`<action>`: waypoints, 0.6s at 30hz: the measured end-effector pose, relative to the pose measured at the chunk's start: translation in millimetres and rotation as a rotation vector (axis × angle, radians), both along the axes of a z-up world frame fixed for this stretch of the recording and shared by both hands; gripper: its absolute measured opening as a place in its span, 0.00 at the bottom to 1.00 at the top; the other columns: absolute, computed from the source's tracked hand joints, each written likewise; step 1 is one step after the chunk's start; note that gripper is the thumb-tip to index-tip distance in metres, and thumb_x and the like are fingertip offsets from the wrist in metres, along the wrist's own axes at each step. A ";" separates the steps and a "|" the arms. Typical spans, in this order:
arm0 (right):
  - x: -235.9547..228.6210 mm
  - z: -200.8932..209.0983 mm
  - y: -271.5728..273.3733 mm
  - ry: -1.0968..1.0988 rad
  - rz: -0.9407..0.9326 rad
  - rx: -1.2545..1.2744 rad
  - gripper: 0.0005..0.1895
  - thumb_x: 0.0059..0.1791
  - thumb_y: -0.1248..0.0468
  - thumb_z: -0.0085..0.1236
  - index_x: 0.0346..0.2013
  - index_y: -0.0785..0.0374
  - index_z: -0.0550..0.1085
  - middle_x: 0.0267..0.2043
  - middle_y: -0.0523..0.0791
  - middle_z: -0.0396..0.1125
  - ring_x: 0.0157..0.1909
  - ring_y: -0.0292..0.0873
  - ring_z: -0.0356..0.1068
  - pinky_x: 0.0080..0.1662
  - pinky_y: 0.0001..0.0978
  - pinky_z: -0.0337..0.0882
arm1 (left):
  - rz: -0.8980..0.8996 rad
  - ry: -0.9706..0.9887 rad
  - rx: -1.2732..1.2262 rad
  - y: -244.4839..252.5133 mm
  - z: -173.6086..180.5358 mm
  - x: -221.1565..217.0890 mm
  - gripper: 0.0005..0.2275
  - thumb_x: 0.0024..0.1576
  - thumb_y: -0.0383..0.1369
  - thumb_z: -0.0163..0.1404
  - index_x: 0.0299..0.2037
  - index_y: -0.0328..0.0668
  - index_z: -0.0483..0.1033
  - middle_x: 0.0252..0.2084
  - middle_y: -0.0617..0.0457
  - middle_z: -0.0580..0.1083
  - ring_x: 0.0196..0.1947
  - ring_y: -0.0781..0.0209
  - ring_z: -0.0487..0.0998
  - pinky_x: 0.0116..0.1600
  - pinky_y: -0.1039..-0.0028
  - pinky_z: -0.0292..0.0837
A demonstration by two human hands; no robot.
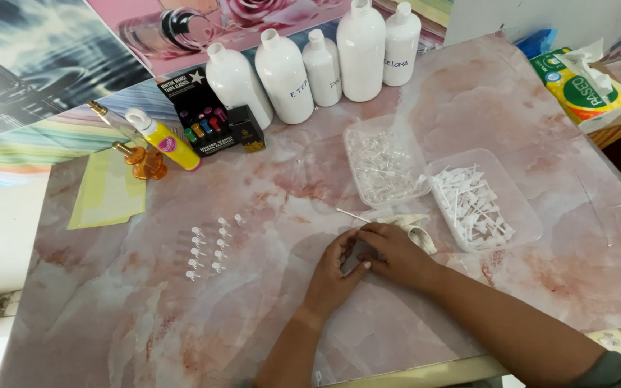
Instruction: Manually assembling perfume sprayers by inserting thin plastic tubes into sprayer heads.
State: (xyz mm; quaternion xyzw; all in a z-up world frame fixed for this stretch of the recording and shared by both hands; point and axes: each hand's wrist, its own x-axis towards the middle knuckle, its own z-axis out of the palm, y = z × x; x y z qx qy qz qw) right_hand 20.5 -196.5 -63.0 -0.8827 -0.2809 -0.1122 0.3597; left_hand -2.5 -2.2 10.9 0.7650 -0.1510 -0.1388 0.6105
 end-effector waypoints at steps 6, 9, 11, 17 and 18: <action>-7.2 49.7 -5.3 -0.010 -0.025 0.125 0.23 0.49 0.64 0.60 0.60 0.60 0.74 0.57 0.53 0.69 0.60 0.59 0.70 0.58 0.49 0.70 | 0.001 -0.033 0.007 -12.7 42.0 10.7 0.29 0.56 0.31 0.59 0.68 0.39 0.62 0.64 0.39 0.64 0.70 0.41 0.63 0.72 0.54 0.60; 7.0 101.8 -23.4 -0.151 -0.052 0.128 0.28 0.44 0.69 0.62 0.60 0.60 0.73 0.57 0.58 0.68 0.60 0.66 0.68 0.57 0.57 0.69 | 0.062 -0.154 -0.238 -39.0 49.1 32.2 0.30 0.54 0.32 0.60 0.66 0.31 0.60 0.64 0.33 0.63 0.69 0.37 0.62 0.70 0.51 0.61; 34.0 114.6 -37.9 -0.247 -0.113 0.114 0.26 0.45 0.69 0.62 0.59 0.62 0.74 0.56 0.58 0.68 0.60 0.64 0.68 0.57 0.54 0.70 | 0.099 -0.120 -0.374 -60.8 58.2 51.9 0.30 0.58 0.34 0.57 0.68 0.31 0.58 0.67 0.33 0.59 0.72 0.36 0.57 0.72 0.50 0.55; 111.1 103.2 -69.1 -0.020 -0.426 -0.435 0.18 0.51 0.60 0.58 0.57 0.50 0.75 0.52 0.48 0.73 0.52 0.54 0.75 0.52 0.51 0.74 | 0.244 0.232 -0.678 -118.3 54.0 93.3 0.30 0.65 0.49 0.45 0.73 0.40 0.56 0.74 0.38 0.49 0.76 0.42 0.46 0.77 0.54 0.43; 124.1 94.7 -71.3 0.049 -0.472 -0.718 0.16 0.51 0.55 0.57 0.54 0.44 0.76 0.47 0.42 0.76 0.48 0.49 0.77 0.49 0.49 0.74 | 0.256 0.328 -0.706 -126.2 42.4 104.0 0.32 0.65 0.53 0.42 0.73 0.41 0.55 0.76 0.34 0.44 0.77 0.37 0.43 0.77 0.54 0.39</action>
